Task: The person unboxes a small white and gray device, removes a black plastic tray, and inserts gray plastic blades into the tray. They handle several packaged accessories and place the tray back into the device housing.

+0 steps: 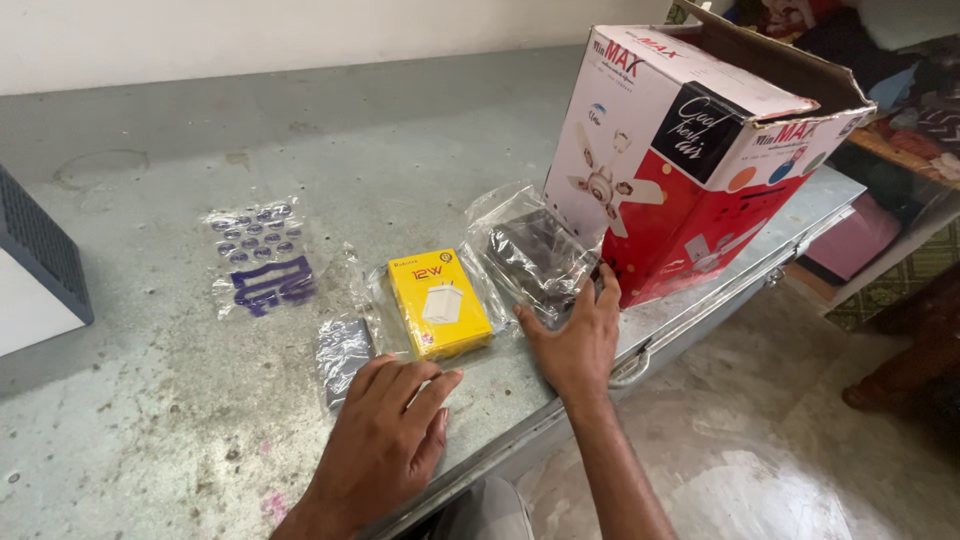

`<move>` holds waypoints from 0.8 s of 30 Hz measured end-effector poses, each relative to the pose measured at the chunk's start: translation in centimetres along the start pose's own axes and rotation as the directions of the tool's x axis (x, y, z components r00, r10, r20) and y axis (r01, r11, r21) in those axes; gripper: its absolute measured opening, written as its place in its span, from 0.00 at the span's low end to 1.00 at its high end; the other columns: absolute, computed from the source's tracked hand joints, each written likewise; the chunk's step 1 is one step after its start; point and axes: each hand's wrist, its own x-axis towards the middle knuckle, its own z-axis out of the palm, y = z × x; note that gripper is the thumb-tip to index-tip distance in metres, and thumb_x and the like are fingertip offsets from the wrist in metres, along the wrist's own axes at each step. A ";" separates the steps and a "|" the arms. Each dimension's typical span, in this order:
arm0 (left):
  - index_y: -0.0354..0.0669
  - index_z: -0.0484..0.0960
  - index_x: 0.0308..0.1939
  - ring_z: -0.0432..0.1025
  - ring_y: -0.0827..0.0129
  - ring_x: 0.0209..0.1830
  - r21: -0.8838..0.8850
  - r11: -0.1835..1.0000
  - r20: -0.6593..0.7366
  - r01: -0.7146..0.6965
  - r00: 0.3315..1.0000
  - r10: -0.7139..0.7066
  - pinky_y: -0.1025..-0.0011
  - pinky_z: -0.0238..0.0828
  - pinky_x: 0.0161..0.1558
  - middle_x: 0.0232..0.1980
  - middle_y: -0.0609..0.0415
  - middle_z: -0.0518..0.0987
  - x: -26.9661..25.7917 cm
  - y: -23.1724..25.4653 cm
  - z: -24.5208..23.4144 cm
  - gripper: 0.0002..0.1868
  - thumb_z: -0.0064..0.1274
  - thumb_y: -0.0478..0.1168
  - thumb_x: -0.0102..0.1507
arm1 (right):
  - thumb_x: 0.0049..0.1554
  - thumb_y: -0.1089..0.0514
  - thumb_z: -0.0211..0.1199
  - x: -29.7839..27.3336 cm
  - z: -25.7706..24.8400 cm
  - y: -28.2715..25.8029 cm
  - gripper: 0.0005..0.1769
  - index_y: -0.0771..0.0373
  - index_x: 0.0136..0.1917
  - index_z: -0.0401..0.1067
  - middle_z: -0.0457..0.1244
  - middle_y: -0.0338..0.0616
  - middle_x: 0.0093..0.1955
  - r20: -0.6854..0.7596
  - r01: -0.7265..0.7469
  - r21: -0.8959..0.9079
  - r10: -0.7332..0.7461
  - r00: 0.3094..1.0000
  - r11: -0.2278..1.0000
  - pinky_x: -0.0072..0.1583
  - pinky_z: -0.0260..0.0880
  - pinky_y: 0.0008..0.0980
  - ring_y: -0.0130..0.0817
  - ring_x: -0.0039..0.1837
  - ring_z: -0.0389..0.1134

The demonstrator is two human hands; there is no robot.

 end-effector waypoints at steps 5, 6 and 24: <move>0.36 0.78 0.56 0.72 0.55 0.53 -0.008 1.000 0.005 0.000 1.000 0.000 0.51 0.61 0.62 0.50 0.47 0.77 0.0 0.1 -0.2 0.21 0.55 0.35 0.58 | 0.46 0.45 0.78 -0.4 0.4 -0.1 0.53 0.77 0.71 0.57 0.41 0.62 0.79 -0.040 0.013 0.052 -0.011 0.999 0.999 0.71 0.56 0.48 0.56 0.78 0.48; 0.36 0.78 0.56 0.72 0.55 0.53 -0.011 1.000 0.006 0.000 1.000 0.000 0.51 0.61 0.63 0.49 0.47 0.77 0.0 0.1 -0.2 0.21 0.55 0.35 0.58 | 0.46 0.46 0.78 -0.5 0.3 -0.1 0.51 0.76 0.70 0.59 0.42 0.61 0.79 -0.044 0.010 0.078 -0.007 0.999 0.997 0.71 0.58 0.48 0.55 0.78 0.50; 0.38 0.79 0.57 0.72 0.53 0.53 0.025 1.000 -0.003 -0.004 1.000 0.004 0.52 0.62 0.63 0.50 0.48 0.78 -0.3 0.1 0.1 0.22 0.57 0.36 0.58 | 0.36 0.47 0.82 0.7 -0.6 1.3 0.49 0.69 0.65 0.66 0.43 0.61 0.79 -0.042 0.222 0.068 -0.219 0.975 0.973 0.73 0.55 0.47 0.57 0.78 0.49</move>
